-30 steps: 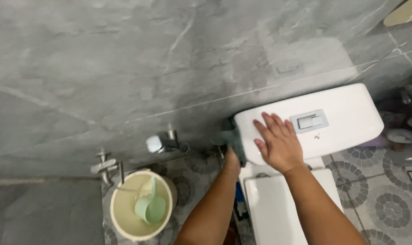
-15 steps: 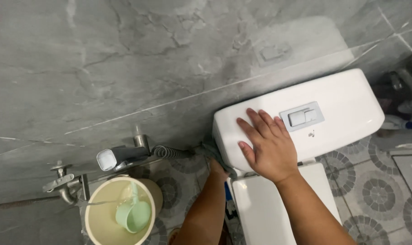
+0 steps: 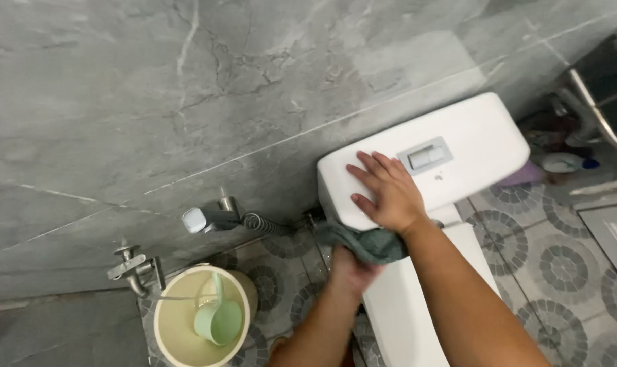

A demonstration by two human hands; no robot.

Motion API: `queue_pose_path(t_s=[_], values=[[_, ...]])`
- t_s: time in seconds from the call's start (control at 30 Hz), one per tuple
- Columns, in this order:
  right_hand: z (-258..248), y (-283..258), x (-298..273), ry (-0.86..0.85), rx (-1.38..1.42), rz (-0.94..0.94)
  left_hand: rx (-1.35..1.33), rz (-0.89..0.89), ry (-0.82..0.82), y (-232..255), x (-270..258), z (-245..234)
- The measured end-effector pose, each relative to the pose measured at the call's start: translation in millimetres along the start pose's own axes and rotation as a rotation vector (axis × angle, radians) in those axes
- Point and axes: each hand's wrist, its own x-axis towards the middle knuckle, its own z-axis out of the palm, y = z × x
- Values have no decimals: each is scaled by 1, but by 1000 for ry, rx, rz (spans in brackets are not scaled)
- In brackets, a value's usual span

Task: Cleaning the exterior and interior of a toilet using water, a rag, and a scrub brush.

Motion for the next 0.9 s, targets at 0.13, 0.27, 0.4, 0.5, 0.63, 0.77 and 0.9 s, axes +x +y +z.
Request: queue_pose_path(t_s=[0.13,0.27,0.4,0.5,0.63,0.77,0.9], values=[[22,30,-31,-44,580,125,381,164,147,32,-25,-20],[52,-12,-136,35,1046,235,868,182,231,26,-90,13],[105,-59,-258,66,1057,718,1838,-15,262,10,-143,45],[102,-62,-306,56,1197,961,2501,69,92,-10,-181,88],[77,-18,-328,131,827,902,2747,168,-210,-40,-177,102],[74,21,-313,267,557,1044,2846,556,-324,-37,-106,132],[128,42,-321,93,-78,1151,2860,1088,-478,-12,-50,159]])
